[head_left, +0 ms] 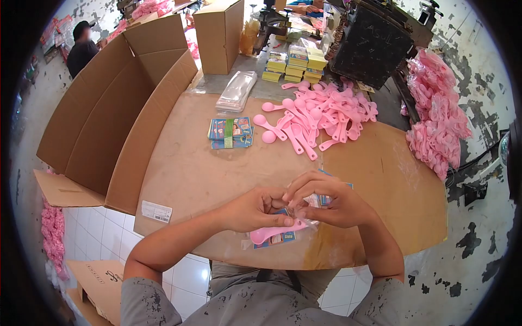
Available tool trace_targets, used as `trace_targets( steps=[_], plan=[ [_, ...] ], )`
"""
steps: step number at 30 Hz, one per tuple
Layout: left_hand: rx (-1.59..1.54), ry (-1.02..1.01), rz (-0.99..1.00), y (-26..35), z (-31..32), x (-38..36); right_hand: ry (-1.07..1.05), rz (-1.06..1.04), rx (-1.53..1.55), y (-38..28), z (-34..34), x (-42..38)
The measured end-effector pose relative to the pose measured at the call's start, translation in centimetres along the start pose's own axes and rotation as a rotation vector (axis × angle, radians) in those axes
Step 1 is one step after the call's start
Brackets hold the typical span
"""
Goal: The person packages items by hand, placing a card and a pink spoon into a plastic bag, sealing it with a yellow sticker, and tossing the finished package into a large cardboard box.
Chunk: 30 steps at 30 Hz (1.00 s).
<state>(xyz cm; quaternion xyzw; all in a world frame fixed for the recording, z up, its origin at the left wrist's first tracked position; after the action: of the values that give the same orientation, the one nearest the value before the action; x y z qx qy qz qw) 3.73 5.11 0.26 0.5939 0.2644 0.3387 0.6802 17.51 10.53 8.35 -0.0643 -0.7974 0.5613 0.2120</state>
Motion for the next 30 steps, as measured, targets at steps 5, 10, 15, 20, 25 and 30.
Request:
trace_targets(
  steps=[5, 10, 15, 20, 25, 30],
  plan=[
    [0.004, 0.135, 0.024, 0.7, -0.6, -0.3, 0.028, -0.172, 0.013, -3.5, -1.0, 0.7],
    [0.709, 0.457, 0.323, 3.7, -1.8, -0.9, 0.244, -0.197, -0.550, -7.3, -1.6, 0.7],
    [0.707, 0.424, 0.352, 4.7, 0.2, -1.1, 0.403, 0.051, -0.386, -5.0, -2.5, 0.4],
    [0.615, 0.523, 0.393, 4.0, -0.6, -1.3, 0.456, 0.109, -0.252, -3.9, -1.8, 0.1],
    [0.472, 0.492, 0.234, 4.4, -0.9, -1.7, 0.630, -0.016, -0.325, -3.2, -1.8, 0.0],
    [0.538, 0.505, 0.195, 4.2, -0.8, -1.8, 0.420, -0.347, -1.061, -4.3, 1.1, 1.0]
  ],
)
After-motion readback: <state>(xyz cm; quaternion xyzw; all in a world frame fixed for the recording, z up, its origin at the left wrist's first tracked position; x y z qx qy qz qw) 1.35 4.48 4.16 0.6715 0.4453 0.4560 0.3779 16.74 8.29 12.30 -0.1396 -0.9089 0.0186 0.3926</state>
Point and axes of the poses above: each hand's wrist, its own x-axis towards the middle knuckle, its own z-axis out of the palm, y = z × x, the point moved 6 cm from there along x, towards the middle knuckle, and after that the axes turned 9 degrees about x, right-handed, at the moved point
